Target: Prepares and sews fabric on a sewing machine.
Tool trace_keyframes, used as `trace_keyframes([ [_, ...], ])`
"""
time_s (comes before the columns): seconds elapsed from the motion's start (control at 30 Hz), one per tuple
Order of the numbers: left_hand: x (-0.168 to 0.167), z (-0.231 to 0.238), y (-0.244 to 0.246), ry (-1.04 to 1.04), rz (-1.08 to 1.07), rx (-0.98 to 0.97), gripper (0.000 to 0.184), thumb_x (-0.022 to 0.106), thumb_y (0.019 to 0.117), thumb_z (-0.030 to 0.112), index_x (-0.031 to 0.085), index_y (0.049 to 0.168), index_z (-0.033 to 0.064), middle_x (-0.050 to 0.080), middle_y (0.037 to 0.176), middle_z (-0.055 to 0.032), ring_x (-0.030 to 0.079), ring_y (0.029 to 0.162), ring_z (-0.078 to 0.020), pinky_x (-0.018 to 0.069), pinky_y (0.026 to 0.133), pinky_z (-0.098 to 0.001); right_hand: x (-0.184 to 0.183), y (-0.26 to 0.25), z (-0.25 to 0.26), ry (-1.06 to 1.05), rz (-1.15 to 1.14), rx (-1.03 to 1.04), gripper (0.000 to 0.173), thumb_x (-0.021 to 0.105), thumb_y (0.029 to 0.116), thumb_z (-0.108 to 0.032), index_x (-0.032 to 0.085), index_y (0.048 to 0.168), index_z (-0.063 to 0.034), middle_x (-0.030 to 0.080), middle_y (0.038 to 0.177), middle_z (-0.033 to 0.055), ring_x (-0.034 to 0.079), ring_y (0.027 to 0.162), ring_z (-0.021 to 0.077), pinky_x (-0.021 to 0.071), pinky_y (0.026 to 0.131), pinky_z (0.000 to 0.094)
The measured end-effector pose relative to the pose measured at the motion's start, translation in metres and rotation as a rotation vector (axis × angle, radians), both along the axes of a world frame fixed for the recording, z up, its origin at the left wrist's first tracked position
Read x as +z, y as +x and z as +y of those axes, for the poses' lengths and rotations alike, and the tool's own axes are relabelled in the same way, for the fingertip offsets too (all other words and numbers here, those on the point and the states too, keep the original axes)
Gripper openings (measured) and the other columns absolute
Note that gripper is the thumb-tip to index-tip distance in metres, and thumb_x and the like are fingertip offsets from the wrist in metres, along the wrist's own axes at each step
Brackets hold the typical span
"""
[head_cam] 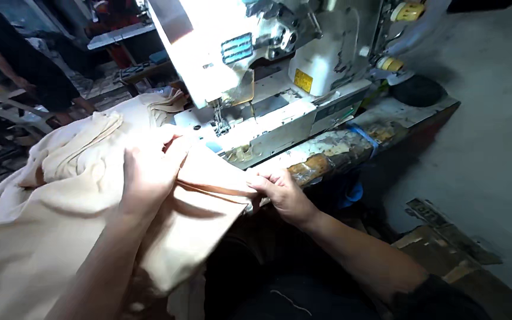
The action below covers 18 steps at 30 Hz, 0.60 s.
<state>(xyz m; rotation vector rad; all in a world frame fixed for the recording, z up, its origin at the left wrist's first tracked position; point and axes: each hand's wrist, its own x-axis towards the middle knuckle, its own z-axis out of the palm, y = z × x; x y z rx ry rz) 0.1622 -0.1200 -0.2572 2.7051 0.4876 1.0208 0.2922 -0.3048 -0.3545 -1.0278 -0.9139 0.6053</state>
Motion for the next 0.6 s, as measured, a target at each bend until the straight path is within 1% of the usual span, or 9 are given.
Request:
trace_keyframes([
  [0.03, -0.004, 0.014, 0.018, -0.008, 0.091, 0.005, 0.023, 0.06, 0.0997, 0.027, 0.072, 0.097, 0.0076, 0.068, 0.088, -0.0068, 0.064, 0.081, -0.0171, 0.0505, 0.072, -0.0439, 0.0, 0.007, 0.006, -0.059, 0.172, 0.071, 0.029, 0.048, 0.1017, -0.003, 0.064, 0.078, -0.0066, 0.064, 0.065, -0.0023, 0.061, 0.055, 0.0031, 0.0534, 0.054, 0.0196],
  [0.07, -0.01, 0.026, 0.036, -0.037, 0.166, -0.002, 0.022, 0.062, 0.1003, 0.026, 0.072, 0.095, 0.0072, 0.067, 0.085, -0.0087, 0.065, 0.079, -0.0226, 0.0502, 0.071, -0.0503, -0.002, 0.013, 0.011, -0.099, 0.267, 0.105, 0.031, 0.045, 0.102, -0.002, 0.065, 0.078, -0.007, 0.067, 0.066, -0.0019, 0.062, 0.053, 0.0037, 0.0538, 0.052, 0.0202],
  [0.17, -0.032, 0.075, 0.092, -0.029, 0.2, -0.029, 0.023, 0.064, 0.0965, 0.029, 0.074, 0.097, 0.0084, 0.068, 0.084, -0.0094, 0.066, 0.077, -0.0243, 0.0508, 0.071, -0.0528, -0.007, 0.027, 0.032, -0.136, 0.284, 0.115, 0.034, 0.042, 0.1043, -0.002, 0.065, 0.079, -0.0032, 0.071, 0.069, 0.0001, 0.063, 0.053, 0.0033, 0.0532, 0.051, 0.0187],
  [0.23, -0.059, 0.119, 0.118, 0.084, 0.15, -0.028, 0.035, 0.068, 0.0909, 0.04, 0.073, 0.11, 0.0121, 0.072, 0.105, -0.0127, 0.069, 0.102, -0.0294, 0.0534, 0.087, -0.0579, -0.009, 0.035, 0.046, -0.112, 0.21, 0.086, 0.034, 0.045, 0.1047, -0.003, 0.067, 0.079, -0.0004, 0.071, 0.069, 0.0012, 0.062, 0.053, 0.0018, 0.0527, 0.052, 0.0174],
  [0.3, -0.071, 0.137, 0.127, 0.166, 0.099, -0.053, 0.044, 0.066, 0.0904, 0.043, 0.071, 0.117, 0.0077, 0.07, 0.115, -0.0193, 0.065, 0.115, -0.0366, 0.0483, 0.096, -0.0614, -0.01, 0.039, 0.053, -0.071, 0.134, 0.07, 0.033, 0.047, 0.1042, -0.003, 0.068, 0.079, 0.0002, 0.072, 0.07, 0.0005, 0.062, 0.053, 0.0004, 0.0531, 0.052, 0.0166],
  [0.4, -0.041, 0.091, 0.113, 0.051, 0.141, -0.017, 0.042, 0.067, 0.0919, 0.029, 0.068, 0.116, -0.0054, 0.068, 0.114, -0.0281, 0.064, 0.114, -0.0411, 0.0447, 0.097, -0.0619, -0.013, 0.035, 0.045, -0.033, 0.058, 0.07, 0.032, 0.049, 0.1033, -0.007, 0.066, 0.077, -0.0024, 0.072, 0.071, -0.0029, 0.063, 0.057, -0.0017, 0.0536, 0.053, 0.016],
  [0.5, -0.022, 0.065, 0.108, -0.076, 0.191, 0.033, 0.043, 0.069, 0.0912, 0.03, 0.066, 0.119, -0.0028, 0.068, 0.114, -0.021, 0.064, 0.112, -0.0298, 0.0469, 0.097, -0.0542, -0.018, 0.031, 0.04, 0.021, 0.024, 0.054, 0.033, 0.051, 0.1017, -0.008, 0.065, 0.073, -0.0028, 0.071, 0.07, -0.0031, 0.064, 0.057, -0.0021, 0.0537, 0.053, 0.0157],
  [0.53, -0.025, 0.069, 0.108, -0.054, 0.179, 0.033, 0.044, 0.07, 0.0906, 0.03, 0.066, 0.119, -0.003, 0.068, 0.115, -0.0216, 0.064, 0.113, -0.0305, 0.0467, 0.098, -0.0539, -0.018, 0.032, 0.042, 0.009, 0.011, 0.031, 0.033, 0.052, 0.1018, -0.008, 0.066, 0.073, -0.0027, 0.071, 0.07, -0.0031, 0.063, 0.057, -0.0025, 0.0528, 0.053, 0.0154],
  [0.6, -0.029, 0.077, 0.111, -0.027, 0.186, 0.048, 0.046, 0.07, 0.0917, 0.024, 0.064, 0.12, -0.0112, 0.065, 0.118, -0.0333, 0.061, 0.117, -0.0463, 0.0421, 0.101, -0.0648, -0.016, 0.036, 0.049, -0.05, -0.007, -0.013, 0.033, 0.052, 0.103, -0.011, 0.067, 0.075, -0.0013, 0.071, 0.07, -0.002, 0.062, 0.056, -0.0018, 0.0523, 0.053, 0.0164],
])
